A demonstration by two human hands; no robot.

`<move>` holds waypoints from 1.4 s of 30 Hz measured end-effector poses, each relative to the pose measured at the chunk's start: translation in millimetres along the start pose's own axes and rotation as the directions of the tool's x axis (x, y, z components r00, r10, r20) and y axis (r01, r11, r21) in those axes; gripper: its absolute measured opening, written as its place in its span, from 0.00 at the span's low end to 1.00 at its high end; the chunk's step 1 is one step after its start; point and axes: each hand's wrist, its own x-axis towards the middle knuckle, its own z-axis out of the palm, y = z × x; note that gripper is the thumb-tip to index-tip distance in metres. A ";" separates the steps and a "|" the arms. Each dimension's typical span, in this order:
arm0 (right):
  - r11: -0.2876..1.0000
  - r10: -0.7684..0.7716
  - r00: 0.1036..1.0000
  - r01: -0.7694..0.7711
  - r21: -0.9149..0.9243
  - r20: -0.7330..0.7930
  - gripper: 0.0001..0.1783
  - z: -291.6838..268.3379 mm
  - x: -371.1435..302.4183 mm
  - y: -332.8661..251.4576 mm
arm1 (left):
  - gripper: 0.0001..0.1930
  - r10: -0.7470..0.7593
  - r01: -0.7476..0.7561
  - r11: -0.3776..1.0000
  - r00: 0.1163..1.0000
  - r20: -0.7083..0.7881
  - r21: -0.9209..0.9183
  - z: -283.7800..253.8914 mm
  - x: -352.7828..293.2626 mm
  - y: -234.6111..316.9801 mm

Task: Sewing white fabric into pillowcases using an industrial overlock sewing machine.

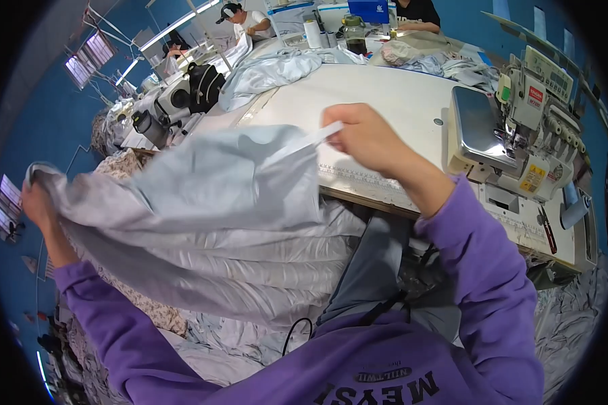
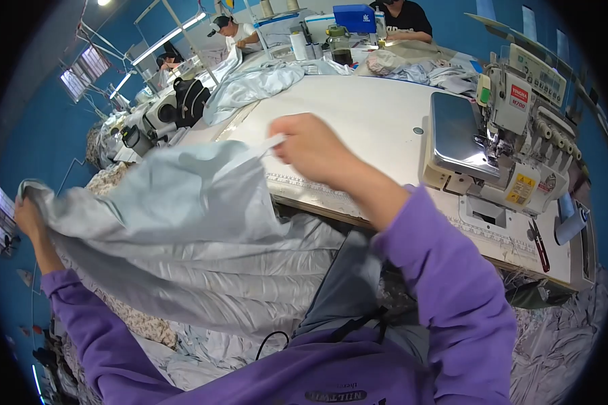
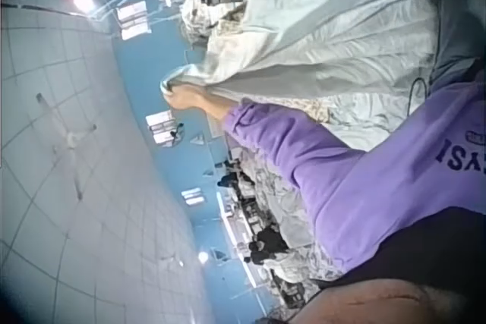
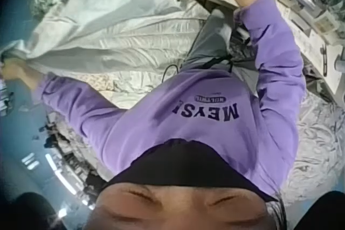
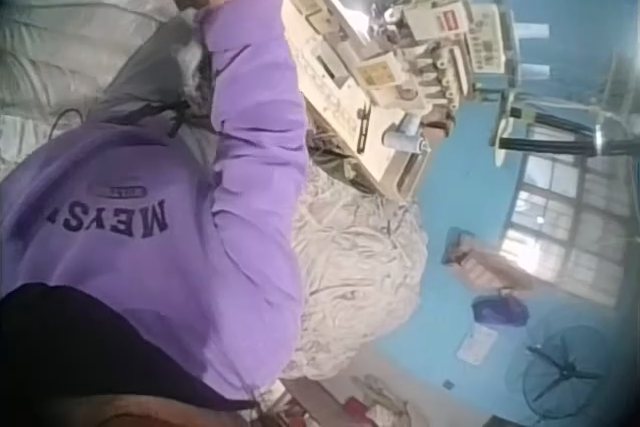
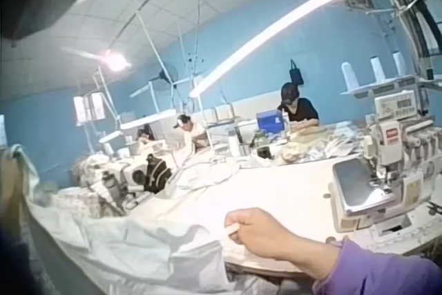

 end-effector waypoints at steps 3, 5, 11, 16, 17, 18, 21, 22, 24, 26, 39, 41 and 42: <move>0.993 -0.114 0.990 0.117 -0.024 0.087 0.11 41.9 3.5 -6.6 | 0.22 -0.130 0.108 0.964 0.989 -0.077 -0.242 31.2 -23.3 22.7; 0.890 0.183 0.979 -0.202 0.410 0.086 0.11 64.3 -0.4 -10.3 | 0.23 -0.196 0.243 0.880 0.968 0.155 -0.408 25.9 -27.8 18.4; 0.654 0.140 0.978 -0.208 0.727 0.155 0.11 93.5 12.7 -33.0 | 0.50 0.256 -0.031 0.956 0.582 0.772 -0.293 20.9 -130.4 127.7; 0.699 -0.046 0.947 -0.198 0.687 0.319 0.09 115.9 5.0 -58.7 | 0.36 0.438 0.108 0.861 0.342 0.832 -0.497 8.7 -260.5 232.0; 0.822 -0.127 0.967 -0.023 0.569 0.222 0.07 113.9 1.1 -52.1 | 0.29 0.334 0.292 0.861 0.295 0.895 -0.417 13.9 -259.2 220.6; 0.900 -0.221 0.966 0.148 0.411 0.136 0.08 112.3 -4.7 -41.7 | 0.22 0.238 0.465 0.827 0.221 0.946 -0.317 18.8 -257.6 206.4; 0.887 -0.450 0.869 0.462 -0.012 0.208 0.26 103.6 -35.1 58.3 | 0.15 0.262 0.563 0.513 0.616 0.743 -0.648 9.8 -246.5 151.9; 0.889 -0.315 0.837 0.426 -0.170 0.448 0.26 101.0 -46.4 95.8 | 0.14 0.327 0.622 0.311 0.640 0.696 -0.718 -8.6 -223.2 147.4; 0.850 0.082 0.768 0.279 -0.447 0.635 0.23 116.2 -66.2 173.4 | 0.16 0.170 0.349 0.010 0.923 0.345 -0.937 -67.0 -182.1 118.7; 0.738 0.159 0.746 0.345 -0.580 0.646 0.17 121.3 -89.4 232.9 | 0.17 0.740 0.547 -0.135 0.610 0.283 -0.826 -81.5 -139.2 173.4; 0.777 -0.364 0.862 0.490 -0.396 0.352 0.12 125.2 -5.9 21.7 | 0.32 0.357 0.344 0.800 0.387 0.850 -0.492 -7.1 -281.1 211.6; 0.715 -0.423 0.818 0.565 -0.410 0.390 0.13 124.5 -4.6 -22.2 | 0.27 0.351 0.185 0.894 0.278 0.894 -0.408 -11.6 -294.5 175.2; 0.713 -0.397 0.832 0.545 -0.441 0.387 0.14 116.6 -4.9 -25.7 | 0.24 0.288 0.208 0.911 0.302 0.909 -0.357 -11.1 -292.1 160.1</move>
